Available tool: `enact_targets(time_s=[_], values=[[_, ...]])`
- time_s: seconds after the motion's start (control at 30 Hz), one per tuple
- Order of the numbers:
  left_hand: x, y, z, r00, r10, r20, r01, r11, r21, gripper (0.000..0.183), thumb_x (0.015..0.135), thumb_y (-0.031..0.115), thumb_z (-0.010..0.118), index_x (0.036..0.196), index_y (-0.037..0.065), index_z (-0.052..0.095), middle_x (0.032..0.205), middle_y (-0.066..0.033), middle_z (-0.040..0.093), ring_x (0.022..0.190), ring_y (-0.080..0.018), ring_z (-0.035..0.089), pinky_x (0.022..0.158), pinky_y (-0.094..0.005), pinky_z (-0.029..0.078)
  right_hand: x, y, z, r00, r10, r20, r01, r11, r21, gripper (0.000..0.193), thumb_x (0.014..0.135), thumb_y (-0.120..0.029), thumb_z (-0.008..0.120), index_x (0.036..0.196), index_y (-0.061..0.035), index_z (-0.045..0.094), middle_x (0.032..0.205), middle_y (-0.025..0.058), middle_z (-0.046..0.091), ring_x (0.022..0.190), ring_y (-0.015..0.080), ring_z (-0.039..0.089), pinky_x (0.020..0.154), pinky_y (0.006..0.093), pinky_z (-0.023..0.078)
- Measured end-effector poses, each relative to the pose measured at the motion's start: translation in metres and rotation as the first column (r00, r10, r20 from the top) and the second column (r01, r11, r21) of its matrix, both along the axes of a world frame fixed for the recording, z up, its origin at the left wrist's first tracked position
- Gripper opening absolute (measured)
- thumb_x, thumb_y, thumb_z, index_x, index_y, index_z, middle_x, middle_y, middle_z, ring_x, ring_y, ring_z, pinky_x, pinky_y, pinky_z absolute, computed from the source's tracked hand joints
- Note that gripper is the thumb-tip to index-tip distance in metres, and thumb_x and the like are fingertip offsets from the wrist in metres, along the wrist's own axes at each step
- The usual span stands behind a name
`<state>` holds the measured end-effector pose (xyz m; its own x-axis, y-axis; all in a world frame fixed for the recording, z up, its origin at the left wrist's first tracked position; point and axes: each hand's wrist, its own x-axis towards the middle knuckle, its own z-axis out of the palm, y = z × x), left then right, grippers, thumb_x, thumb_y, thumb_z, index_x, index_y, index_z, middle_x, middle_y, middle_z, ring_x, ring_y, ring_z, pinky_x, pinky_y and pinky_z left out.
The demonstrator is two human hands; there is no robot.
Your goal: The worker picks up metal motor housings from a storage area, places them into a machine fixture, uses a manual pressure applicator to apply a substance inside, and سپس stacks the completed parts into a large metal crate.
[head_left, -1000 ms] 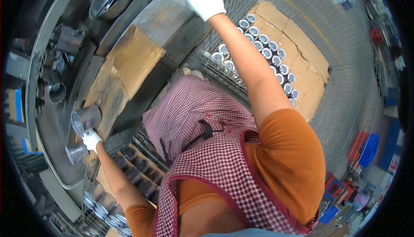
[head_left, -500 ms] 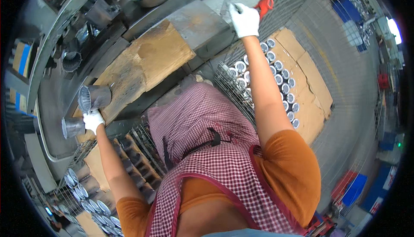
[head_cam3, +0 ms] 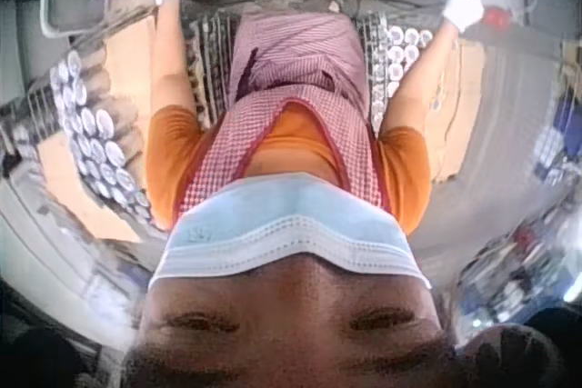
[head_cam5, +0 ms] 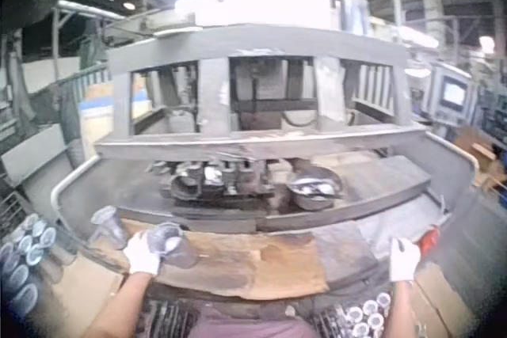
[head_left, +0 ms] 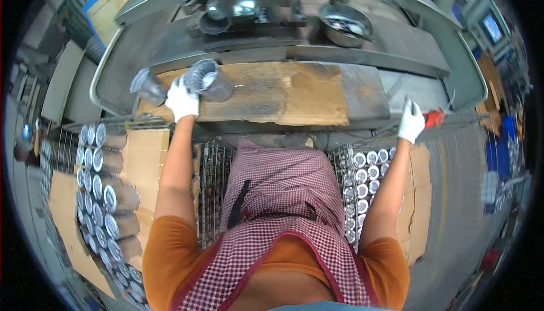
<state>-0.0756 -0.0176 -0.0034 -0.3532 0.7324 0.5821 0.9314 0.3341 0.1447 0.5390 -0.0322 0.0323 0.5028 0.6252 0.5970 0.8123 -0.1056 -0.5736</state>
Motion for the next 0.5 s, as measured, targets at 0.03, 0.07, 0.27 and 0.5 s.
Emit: enact_targets(time_s=[0.03, 0.07, 0.27, 0.5], values=[[-0.002, -0.002, -0.002, 0.999, 0.03, -0.021, -0.031, 0.998, -0.054, 0.039, 0.084, 0.038, 0.052, 0.114, 0.015, 0.062, 0.117, -0.0106, 0.06, 0.107, -0.0316, 0.056, 0.085, -0.0475, 0.044, -0.002, -0.001, 0.002, 1.0, 0.001, -0.023, -0.002, 1.0, -0.017, 0.033, 0.088, -0.033, 0.061, 0.094, -0.0019, 0.069, 0.078, 0.0176, 0.067, 0.064, 0.0245, 0.061, 0.066, 0.0342, 0.047], [-0.003, -0.002, 0.003, 0.991, 0.111, 0.069, -0.081, 0.935, -0.344, 0.039, 0.084, 0.038, 0.053, 0.115, 0.016, 0.062, 0.116, -0.0088, 0.06, 0.109, -0.0294, 0.054, 0.087, -0.048, 0.042, -0.005, -0.001, 0.007, 1.0, -0.006, -0.025, 0.004, 0.998, -0.06, 0.034, 0.088, -0.034, 0.061, 0.094, -0.0017, 0.069, 0.078, 0.0171, 0.067, 0.064, 0.0251, 0.061, 0.066, 0.0346, 0.047], [0.002, -0.001, -0.002, 0.999, 0.014, 0.033, -0.012, 0.999, -0.046, 0.047, 0.082, 0.035, 0.056, 0.126, 0.018, 0.054, 0.127, -0.011, 0.054, 0.114, -0.0319, 0.052, 0.091, -0.0489, 0.04, 0.001, -0.002, 0.004, 0.996, -0.085, 0.006, 0.085, 0.993, -0.079, 0.035, 0.088, -0.035, 0.061, 0.093, -0.0022, 0.07, 0.079, 0.0163, 0.068, 0.068, 0.0267, 0.063, 0.067, 0.0366, 0.047], [-0.008, 0.008, 0.014, 0.979, 0.181, 0.091, -0.12, 0.879, -0.461, 0.044, 0.08, 0.033, 0.058, 0.119, 0.011, 0.058, 0.126, -0.0154, 0.055, 0.104, -0.036, 0.058, 0.082, -0.0497, 0.049, -0.001, 0.016, -0.003, 0.996, -0.065, 0.068, 0.07, 0.995, -0.075, 0.034, 0.086, -0.035, 0.061, 0.096, -0.0042, 0.07, 0.09, 0.019, 0.068, 0.085, 0.0323, 0.067, 0.078, 0.0373, 0.05]])
